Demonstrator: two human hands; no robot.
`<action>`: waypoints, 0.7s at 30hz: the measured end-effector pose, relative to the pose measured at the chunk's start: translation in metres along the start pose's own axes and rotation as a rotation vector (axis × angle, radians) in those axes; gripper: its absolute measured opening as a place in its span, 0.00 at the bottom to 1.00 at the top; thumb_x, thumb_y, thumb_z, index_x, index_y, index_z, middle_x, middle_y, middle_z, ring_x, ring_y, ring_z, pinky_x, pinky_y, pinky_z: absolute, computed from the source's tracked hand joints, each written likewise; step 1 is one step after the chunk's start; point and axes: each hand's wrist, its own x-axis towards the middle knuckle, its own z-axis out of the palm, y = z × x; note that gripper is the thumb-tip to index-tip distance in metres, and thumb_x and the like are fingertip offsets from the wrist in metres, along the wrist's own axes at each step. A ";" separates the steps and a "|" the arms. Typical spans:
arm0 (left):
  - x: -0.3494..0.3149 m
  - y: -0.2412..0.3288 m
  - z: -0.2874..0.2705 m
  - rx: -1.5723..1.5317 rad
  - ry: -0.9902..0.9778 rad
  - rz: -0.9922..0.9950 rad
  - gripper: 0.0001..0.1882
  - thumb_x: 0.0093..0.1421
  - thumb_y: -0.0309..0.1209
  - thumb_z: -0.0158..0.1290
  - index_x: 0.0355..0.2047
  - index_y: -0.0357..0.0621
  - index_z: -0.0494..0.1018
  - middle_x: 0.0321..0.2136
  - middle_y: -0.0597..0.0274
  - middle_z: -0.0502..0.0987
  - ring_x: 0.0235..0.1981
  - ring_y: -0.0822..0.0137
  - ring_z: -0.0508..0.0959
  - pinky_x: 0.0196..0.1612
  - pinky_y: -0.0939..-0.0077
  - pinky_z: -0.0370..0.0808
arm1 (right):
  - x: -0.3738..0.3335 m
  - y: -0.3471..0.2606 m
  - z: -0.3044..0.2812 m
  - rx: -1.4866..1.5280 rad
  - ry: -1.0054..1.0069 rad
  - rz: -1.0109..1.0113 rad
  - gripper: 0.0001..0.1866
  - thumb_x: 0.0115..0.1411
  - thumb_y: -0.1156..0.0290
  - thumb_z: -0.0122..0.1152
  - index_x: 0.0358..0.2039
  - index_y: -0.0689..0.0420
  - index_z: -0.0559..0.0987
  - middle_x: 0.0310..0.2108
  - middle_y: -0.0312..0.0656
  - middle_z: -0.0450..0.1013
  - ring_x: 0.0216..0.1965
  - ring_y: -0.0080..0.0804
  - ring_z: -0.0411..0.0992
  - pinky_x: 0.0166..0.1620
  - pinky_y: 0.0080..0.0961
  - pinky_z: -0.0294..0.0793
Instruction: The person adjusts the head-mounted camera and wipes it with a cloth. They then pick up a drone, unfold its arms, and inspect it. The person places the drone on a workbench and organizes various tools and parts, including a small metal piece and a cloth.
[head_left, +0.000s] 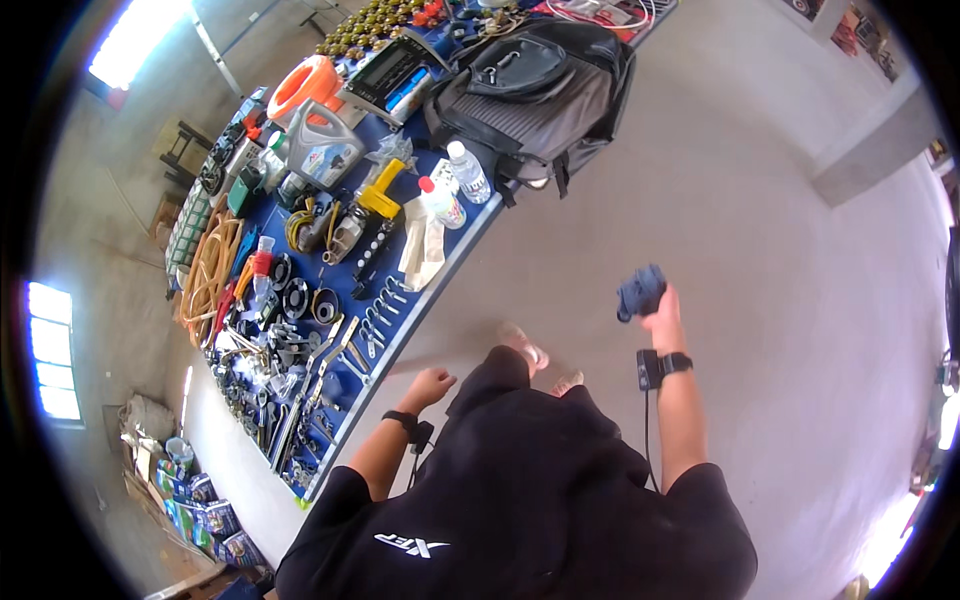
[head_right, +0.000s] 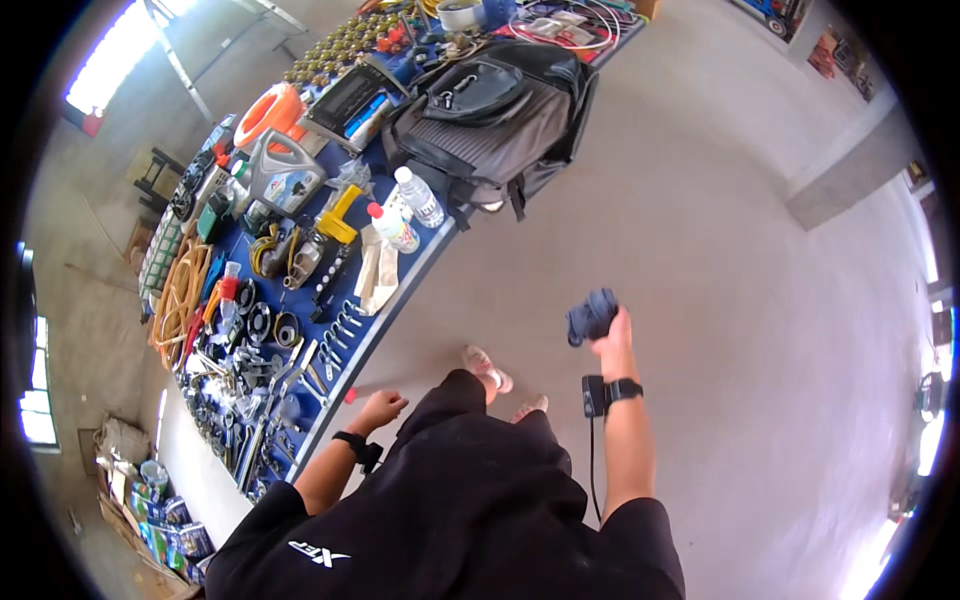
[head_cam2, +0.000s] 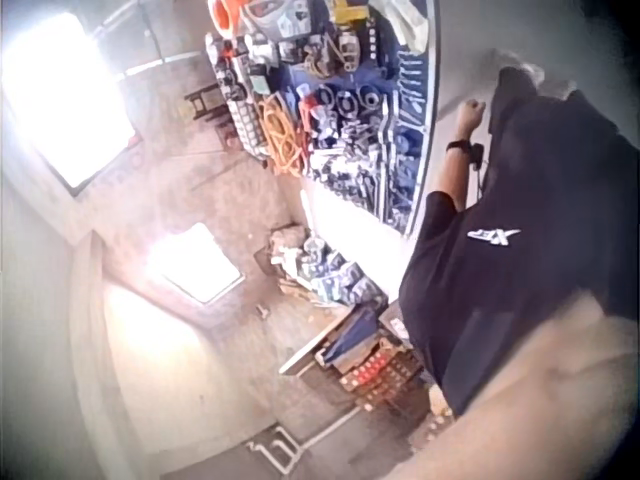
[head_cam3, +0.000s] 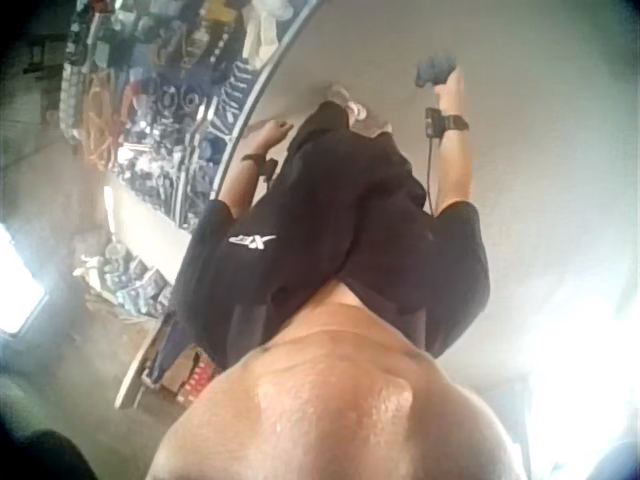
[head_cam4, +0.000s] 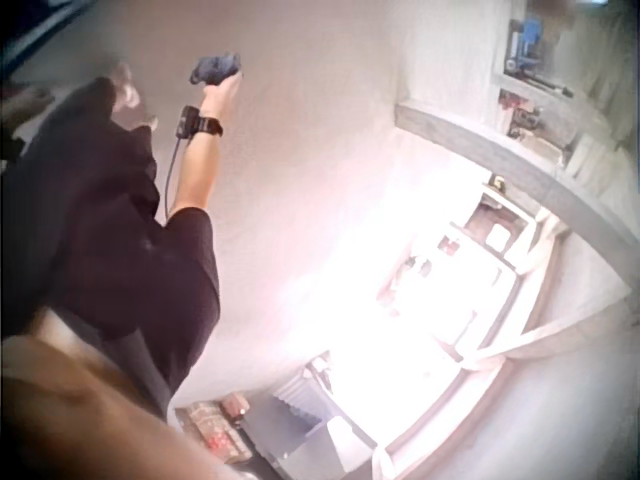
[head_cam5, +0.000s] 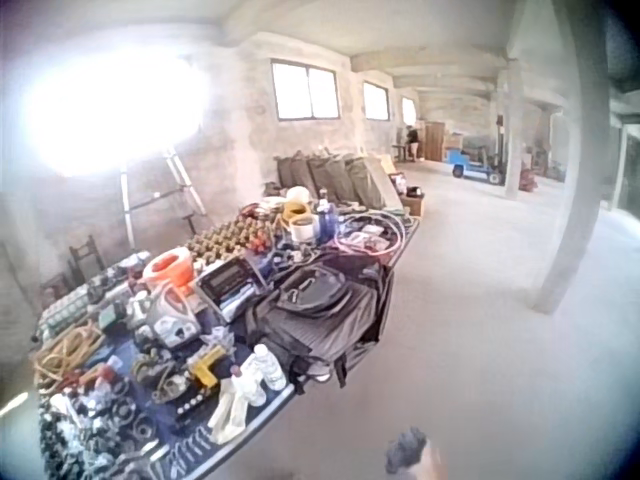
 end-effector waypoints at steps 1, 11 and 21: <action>0.008 0.006 -0.003 -0.048 0.010 0.018 0.20 0.58 0.46 0.55 0.31 0.39 0.80 0.28 0.46 0.81 0.33 0.48 0.81 0.40 0.57 0.76 | 0.005 -0.012 0.042 -0.054 -0.055 0.016 0.24 0.69 0.50 0.37 0.45 0.50 0.80 0.43 0.37 0.79 0.46 0.38 0.77 0.50 0.46 0.76; 0.109 -0.062 0.024 -0.254 0.065 -0.285 0.22 0.53 0.43 0.56 0.36 0.34 0.78 0.34 0.41 0.82 0.41 0.45 0.81 0.47 0.57 0.77 | 0.092 -0.072 0.315 -0.268 -0.210 -0.055 0.17 0.68 0.58 0.46 0.44 0.53 0.80 0.41 0.37 0.79 0.42 0.35 0.78 0.45 0.39 0.80; 0.113 -0.018 0.058 -0.689 0.353 -0.369 0.18 0.56 0.40 0.57 0.37 0.35 0.78 0.29 0.48 0.82 0.28 0.56 0.83 0.38 0.64 0.78 | 0.189 -0.007 0.446 -0.416 -0.078 -0.165 0.17 0.66 0.52 0.59 0.48 0.49 0.79 0.46 0.35 0.78 0.47 0.31 0.77 0.51 0.37 0.78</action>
